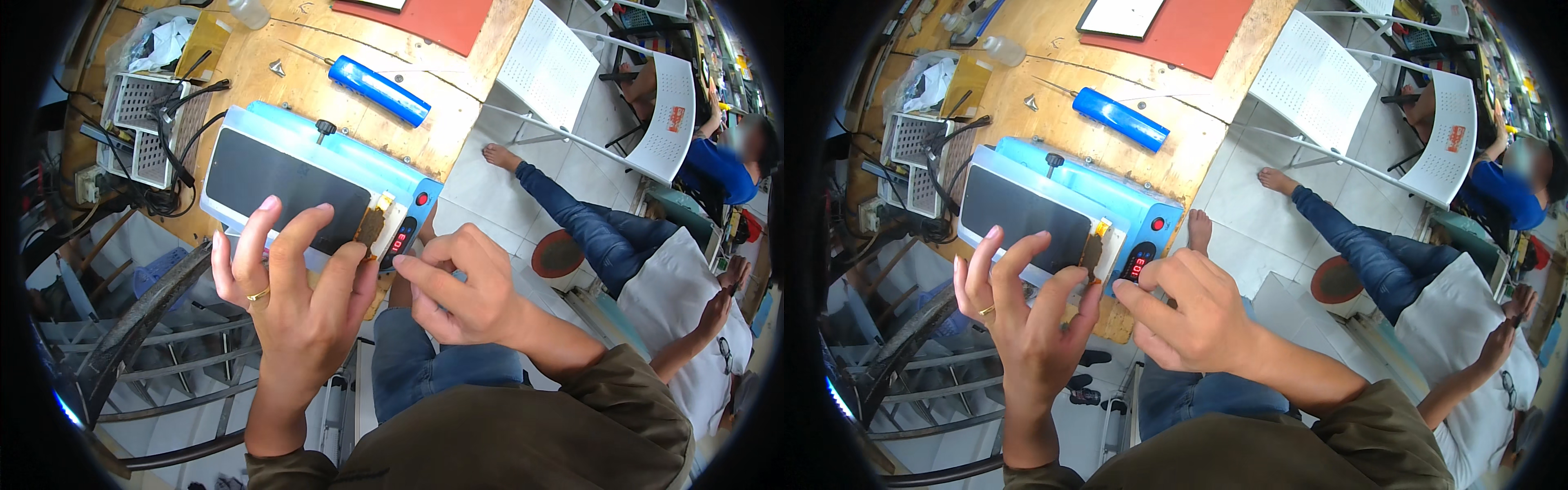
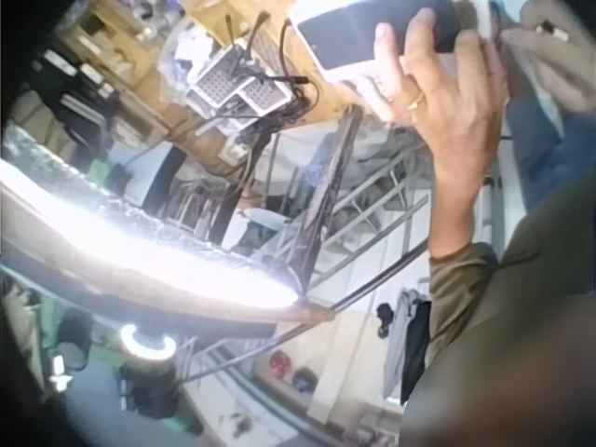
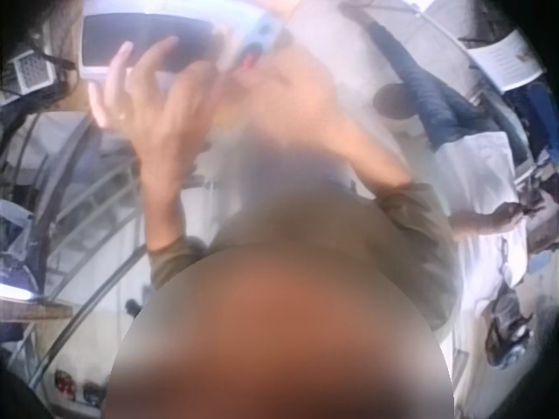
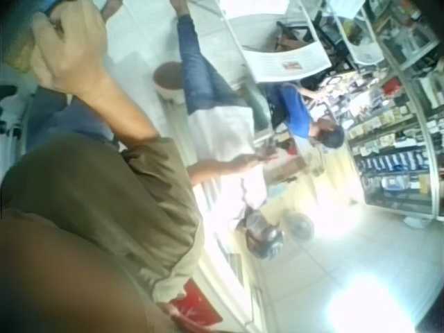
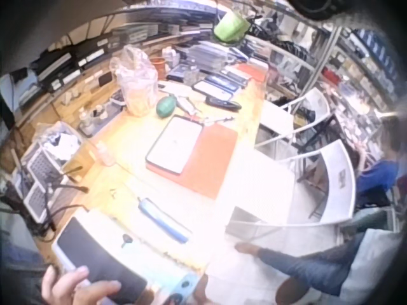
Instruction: The person uses a metal tool to pry and adjust components on a smartphone placed in a blue fixture. They then use a screwdriver to tighten screws and wipe the device with a white cloth. The task involves careful manipulation of small parts and tools.
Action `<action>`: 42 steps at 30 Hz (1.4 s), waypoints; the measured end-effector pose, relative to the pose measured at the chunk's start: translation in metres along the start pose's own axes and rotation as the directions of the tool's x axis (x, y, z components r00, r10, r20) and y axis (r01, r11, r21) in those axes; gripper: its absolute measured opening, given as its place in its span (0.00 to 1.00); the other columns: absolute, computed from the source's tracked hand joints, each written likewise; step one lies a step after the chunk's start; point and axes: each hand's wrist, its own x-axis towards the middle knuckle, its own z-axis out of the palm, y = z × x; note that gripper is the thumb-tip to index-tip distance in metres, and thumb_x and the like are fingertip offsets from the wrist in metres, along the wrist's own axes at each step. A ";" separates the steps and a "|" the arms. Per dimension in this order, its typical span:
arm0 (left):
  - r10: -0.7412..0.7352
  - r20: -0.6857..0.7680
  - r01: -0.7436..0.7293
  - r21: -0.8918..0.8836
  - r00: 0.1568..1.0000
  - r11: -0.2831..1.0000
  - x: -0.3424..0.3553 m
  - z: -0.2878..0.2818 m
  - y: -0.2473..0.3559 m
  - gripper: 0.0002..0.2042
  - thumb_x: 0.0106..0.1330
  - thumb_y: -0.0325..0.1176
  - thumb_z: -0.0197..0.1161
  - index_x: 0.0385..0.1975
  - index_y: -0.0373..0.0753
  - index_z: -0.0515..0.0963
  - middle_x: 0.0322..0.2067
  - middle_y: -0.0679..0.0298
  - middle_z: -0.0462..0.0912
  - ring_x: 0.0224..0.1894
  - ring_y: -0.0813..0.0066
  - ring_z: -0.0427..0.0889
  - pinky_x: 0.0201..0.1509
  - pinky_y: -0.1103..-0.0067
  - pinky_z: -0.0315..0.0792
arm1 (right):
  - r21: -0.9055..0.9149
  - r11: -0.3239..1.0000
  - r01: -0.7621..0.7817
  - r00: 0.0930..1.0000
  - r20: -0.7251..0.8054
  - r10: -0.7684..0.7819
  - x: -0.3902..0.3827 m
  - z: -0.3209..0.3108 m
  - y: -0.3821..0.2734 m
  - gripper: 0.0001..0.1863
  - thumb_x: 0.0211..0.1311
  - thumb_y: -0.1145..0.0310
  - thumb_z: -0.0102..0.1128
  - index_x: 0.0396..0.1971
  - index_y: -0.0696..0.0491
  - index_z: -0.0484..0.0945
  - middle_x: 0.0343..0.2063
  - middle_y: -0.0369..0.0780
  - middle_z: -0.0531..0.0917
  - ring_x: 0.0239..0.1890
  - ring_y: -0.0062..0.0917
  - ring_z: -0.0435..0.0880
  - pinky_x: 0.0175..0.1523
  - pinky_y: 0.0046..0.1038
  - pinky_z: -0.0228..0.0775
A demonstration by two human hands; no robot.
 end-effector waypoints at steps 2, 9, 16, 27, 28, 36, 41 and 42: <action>0.000 0.005 0.000 0.018 1.000 1.000 0.001 -0.001 0.001 0.09 0.59 0.39 0.79 0.36 0.53 0.85 0.60 0.67 0.81 0.73 0.50 0.68 0.77 0.42 0.45 | 0.065 0.996 -0.063 0.998 -0.005 0.064 0.000 0.002 0.001 0.21 0.45 0.81 0.70 0.44 0.56 0.90 0.33 0.39 0.79 0.28 0.26 0.75 0.29 0.26 0.67; -0.050 0.010 0.050 0.022 0.999 0.998 0.002 -0.006 0.007 0.11 0.57 0.40 0.80 0.35 0.53 0.85 0.59 0.66 0.81 0.73 0.50 0.68 0.77 0.42 0.46 | 0.250 0.927 -0.281 0.955 -0.021 0.295 0.005 0.009 -0.012 0.16 0.52 0.83 0.71 0.44 0.58 0.89 0.33 0.40 0.76 0.31 0.26 0.79 0.33 0.27 0.72; -0.028 0.000 0.028 0.009 1.000 1.000 0.001 -0.004 0.005 0.11 0.56 0.39 0.80 0.35 0.51 0.85 0.58 0.66 0.81 0.72 0.48 0.68 0.76 0.42 0.47 | 0.280 0.896 -0.344 0.927 -0.054 0.372 0.008 0.018 -0.026 0.16 0.54 0.82 0.73 0.44 0.58 0.88 0.33 0.41 0.76 0.29 0.29 0.79 0.33 0.29 0.72; -0.088 -0.016 0.086 -0.101 0.996 0.991 -0.003 -0.007 -0.003 0.12 0.56 0.36 0.80 0.38 0.48 0.86 0.55 0.63 0.80 0.71 0.47 0.69 0.76 0.41 0.47 | 0.083 0.946 -0.315 0.948 0.076 0.309 0.092 0.028 0.095 0.11 0.62 0.75 0.73 0.43 0.58 0.86 0.34 0.41 0.86 0.27 0.26 0.82 0.36 0.28 0.75; -0.096 -0.011 0.094 -0.112 0.995 0.989 -0.005 -0.008 -0.003 0.13 0.57 0.34 0.80 0.40 0.48 0.86 0.53 0.64 0.81 0.70 0.49 0.70 0.76 0.42 0.47 | 0.027 0.965 -0.261 0.953 0.166 0.253 0.097 0.034 0.100 0.10 0.62 0.74 0.73 0.43 0.59 0.86 0.33 0.42 0.86 0.27 0.27 0.83 0.37 0.29 0.76; -0.069 -0.036 0.062 -0.177 0.997 0.982 -0.016 -0.002 -0.005 0.29 0.61 0.27 0.76 0.63 0.42 0.76 0.43 0.77 0.90 0.65 0.61 0.76 0.76 0.48 0.49 | 0.151 0.924 -0.350 0.934 -0.019 0.357 0.052 -0.010 0.024 0.06 0.64 0.76 0.70 0.41 0.57 0.88 0.31 0.41 0.87 0.23 0.28 0.80 0.29 0.29 0.70; -0.084 -0.067 0.068 -0.209 0.994 0.976 -0.016 0.000 -0.004 0.32 0.61 0.27 0.77 0.66 0.40 0.72 0.43 0.77 0.90 0.64 0.63 0.76 0.76 0.50 0.48 | 0.424 0.737 -0.526 0.845 0.160 0.511 0.015 0.000 -0.025 0.07 0.64 0.78 0.74 0.41 0.58 0.89 0.26 0.33 0.82 0.19 0.08 0.70 0.25 0.17 0.59; -0.076 -0.069 0.061 -0.206 0.995 0.977 -0.015 -0.001 -0.005 0.33 0.61 0.27 0.77 0.67 0.40 0.72 0.43 0.77 0.90 0.64 0.64 0.76 0.76 0.50 0.48 | 0.432 0.722 -0.541 0.833 0.157 0.530 0.012 0.005 -0.029 0.07 0.63 0.78 0.74 0.41 0.59 0.89 0.26 0.32 0.82 0.19 0.07 0.69 0.25 0.17 0.58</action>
